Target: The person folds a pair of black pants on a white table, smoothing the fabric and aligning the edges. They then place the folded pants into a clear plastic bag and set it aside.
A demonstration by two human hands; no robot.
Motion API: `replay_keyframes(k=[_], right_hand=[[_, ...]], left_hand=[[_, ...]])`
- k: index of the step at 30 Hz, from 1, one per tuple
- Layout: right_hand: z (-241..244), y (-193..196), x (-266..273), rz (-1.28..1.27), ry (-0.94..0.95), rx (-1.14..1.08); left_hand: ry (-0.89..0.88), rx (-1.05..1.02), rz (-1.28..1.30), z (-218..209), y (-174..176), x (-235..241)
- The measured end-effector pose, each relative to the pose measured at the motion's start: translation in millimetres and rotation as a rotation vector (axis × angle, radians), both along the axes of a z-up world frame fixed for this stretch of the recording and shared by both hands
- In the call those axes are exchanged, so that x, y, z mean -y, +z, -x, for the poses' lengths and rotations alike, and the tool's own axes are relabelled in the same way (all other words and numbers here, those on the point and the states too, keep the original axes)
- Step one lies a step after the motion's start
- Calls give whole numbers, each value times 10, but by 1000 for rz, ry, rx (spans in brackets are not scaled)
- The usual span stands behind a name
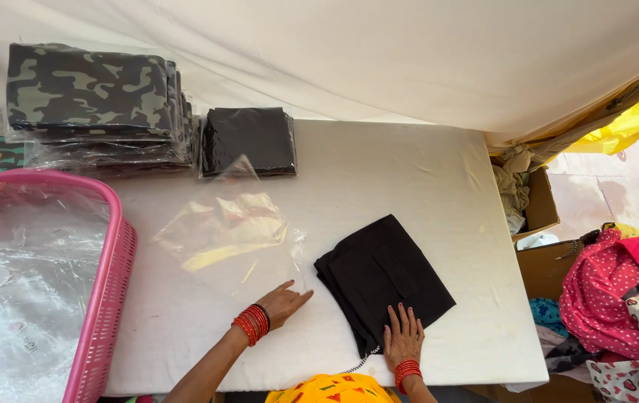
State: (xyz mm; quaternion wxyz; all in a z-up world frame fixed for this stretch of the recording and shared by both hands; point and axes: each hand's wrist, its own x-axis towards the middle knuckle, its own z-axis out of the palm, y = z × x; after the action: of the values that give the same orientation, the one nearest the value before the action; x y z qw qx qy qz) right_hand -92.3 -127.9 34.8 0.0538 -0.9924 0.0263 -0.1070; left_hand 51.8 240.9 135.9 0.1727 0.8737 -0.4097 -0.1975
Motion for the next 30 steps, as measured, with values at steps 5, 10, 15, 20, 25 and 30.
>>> replay_keyframes(k=[5, 10, 15, 20, 25, 30], right_hand=[[-3, -4, 8, -19, -17, -86], [0, -1, 45, -40, -1, -98], [12, 82, 183, -245, 2, -91], [-94, 255, 402, -459, -249, 103], [-466, 192, 887, -470, -488, 68], [-703, 443, 1014, -550, -593, -187]], left_hand=[[-58, 65, -180, 353, -486, 106], [218, -91, -212, 669, -405, 100], [489, -457, -310, 797, 426, 319], [1009, -116, 339, 1020, -711, 431], [1044, -26, 149, 965, -338, 783], [971, -179, -241, 772, -700, 928]])
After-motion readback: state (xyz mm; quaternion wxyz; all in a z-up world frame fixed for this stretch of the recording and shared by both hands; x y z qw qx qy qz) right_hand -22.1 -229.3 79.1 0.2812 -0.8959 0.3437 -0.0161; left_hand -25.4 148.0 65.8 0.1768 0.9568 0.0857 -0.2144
